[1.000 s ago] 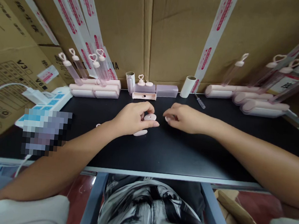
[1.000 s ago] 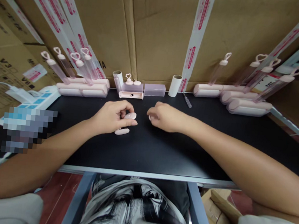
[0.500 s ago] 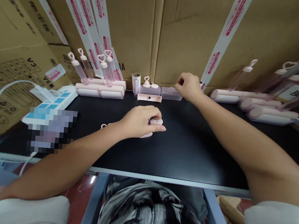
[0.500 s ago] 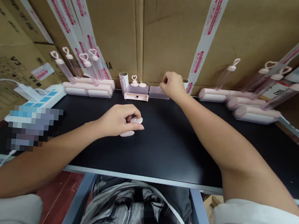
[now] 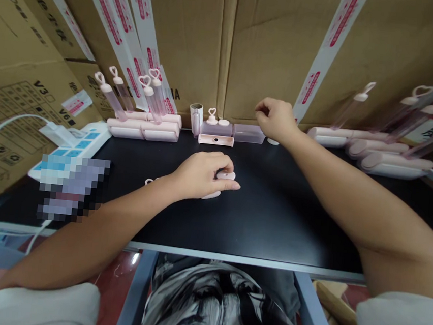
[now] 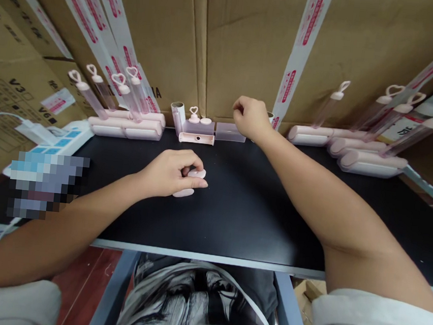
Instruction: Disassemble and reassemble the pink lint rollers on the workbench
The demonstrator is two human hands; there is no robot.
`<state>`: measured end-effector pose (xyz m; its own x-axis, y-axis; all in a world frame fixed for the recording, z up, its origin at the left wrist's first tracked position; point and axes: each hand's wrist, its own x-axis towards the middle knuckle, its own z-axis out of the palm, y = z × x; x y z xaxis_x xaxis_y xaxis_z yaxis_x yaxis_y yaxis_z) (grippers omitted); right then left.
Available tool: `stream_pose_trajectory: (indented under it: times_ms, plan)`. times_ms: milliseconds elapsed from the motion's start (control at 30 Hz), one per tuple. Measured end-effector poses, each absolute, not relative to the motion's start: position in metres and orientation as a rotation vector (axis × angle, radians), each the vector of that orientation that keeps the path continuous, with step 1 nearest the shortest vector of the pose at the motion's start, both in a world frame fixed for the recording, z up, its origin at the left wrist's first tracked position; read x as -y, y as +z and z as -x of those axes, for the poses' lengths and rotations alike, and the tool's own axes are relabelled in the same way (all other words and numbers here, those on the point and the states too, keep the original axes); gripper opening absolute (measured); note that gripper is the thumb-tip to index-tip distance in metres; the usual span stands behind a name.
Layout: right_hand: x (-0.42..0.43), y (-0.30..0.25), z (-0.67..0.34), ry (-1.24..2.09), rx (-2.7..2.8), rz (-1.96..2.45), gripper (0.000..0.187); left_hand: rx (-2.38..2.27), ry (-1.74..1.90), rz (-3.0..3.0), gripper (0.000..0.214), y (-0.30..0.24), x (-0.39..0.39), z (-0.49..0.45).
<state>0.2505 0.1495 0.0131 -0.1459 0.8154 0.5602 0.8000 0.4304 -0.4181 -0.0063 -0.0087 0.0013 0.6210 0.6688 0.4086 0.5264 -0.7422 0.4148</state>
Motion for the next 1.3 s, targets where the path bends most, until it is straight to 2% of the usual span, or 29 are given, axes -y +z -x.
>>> stream_pose_trajectory:
  times_ms: [500,833,1300]
  plan:
    - [-0.132,0.015,-0.262,0.036,1.919,1.352,0.019,-0.999,0.819,-2.571,0.033,0.0,0.006,0.008]
    - [-0.093,0.022,-0.262,0.059,1.956,1.321,0.021,-1.048,0.794,-2.515,0.032,0.003,0.005,0.009]
    - [-0.045,0.039,-0.256,0.104,2.029,1.169,0.017,-1.01,0.969,-2.489,0.02,-0.003,0.004,0.008]
